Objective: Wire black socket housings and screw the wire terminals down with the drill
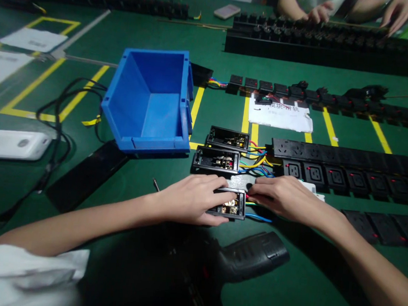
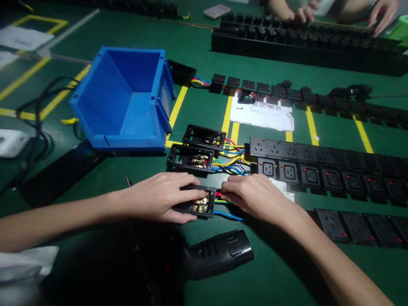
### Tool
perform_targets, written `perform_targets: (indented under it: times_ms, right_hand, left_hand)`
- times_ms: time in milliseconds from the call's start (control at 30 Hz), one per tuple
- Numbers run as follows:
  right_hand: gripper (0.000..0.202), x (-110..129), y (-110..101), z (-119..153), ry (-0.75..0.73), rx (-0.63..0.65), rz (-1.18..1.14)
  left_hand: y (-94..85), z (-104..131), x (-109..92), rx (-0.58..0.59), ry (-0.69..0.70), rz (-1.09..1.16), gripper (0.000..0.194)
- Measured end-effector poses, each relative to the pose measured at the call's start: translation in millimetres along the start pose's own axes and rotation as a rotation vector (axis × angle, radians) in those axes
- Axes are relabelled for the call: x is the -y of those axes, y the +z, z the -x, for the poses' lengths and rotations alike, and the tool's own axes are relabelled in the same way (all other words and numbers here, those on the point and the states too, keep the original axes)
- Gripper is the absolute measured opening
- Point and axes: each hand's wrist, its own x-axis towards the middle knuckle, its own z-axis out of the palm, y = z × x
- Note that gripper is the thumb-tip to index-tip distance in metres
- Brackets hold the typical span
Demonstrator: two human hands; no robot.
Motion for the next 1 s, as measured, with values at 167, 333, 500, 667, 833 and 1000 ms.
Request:
perform_targets:
  times_ms: [167, 333, 500, 667, 833, 1000]
  right_hand:
    - [0.029, 0.6, 1.6, -0.7, -0.017, 0.009, 0.003]
    - [0.026, 2.8, 1.1, -1.8, 0.001, 0.011, 0.012]
    - [0.022, 1.9, -0.1, -0.1, 0.027, 0.03, 0.021]
    - [0.023, 2.5, -0.5, 0.1, 0.05, 0.031, 0.026]
    - [0.024, 4.0, -0.7, 0.1, 0.079, 0.036, 0.026]
    - [0.026, 3.7, -0.8, -0.6, 0.084, 0.036, 0.024]
  left_hand:
    - [1.2, -1.2, 0.6, 0.0, 0.014, -0.006, 0.045]
    - [1.1, -1.3, -0.1, 0.01, 0.006, 0.0, 0.045]
    - [0.0, -1.8, -0.7, 0.026, 0.002, 0.008, 0.045]
    - [0.1, -1.9, -1.5, 0.034, 0.0, 0.017, 0.046]
    - [-0.7, -1.9, -2.3, 0.037, -0.006, 0.022, 0.045]
    - [-0.5, -1.8, -2.6, 0.028, -0.003, 0.022, 0.042]
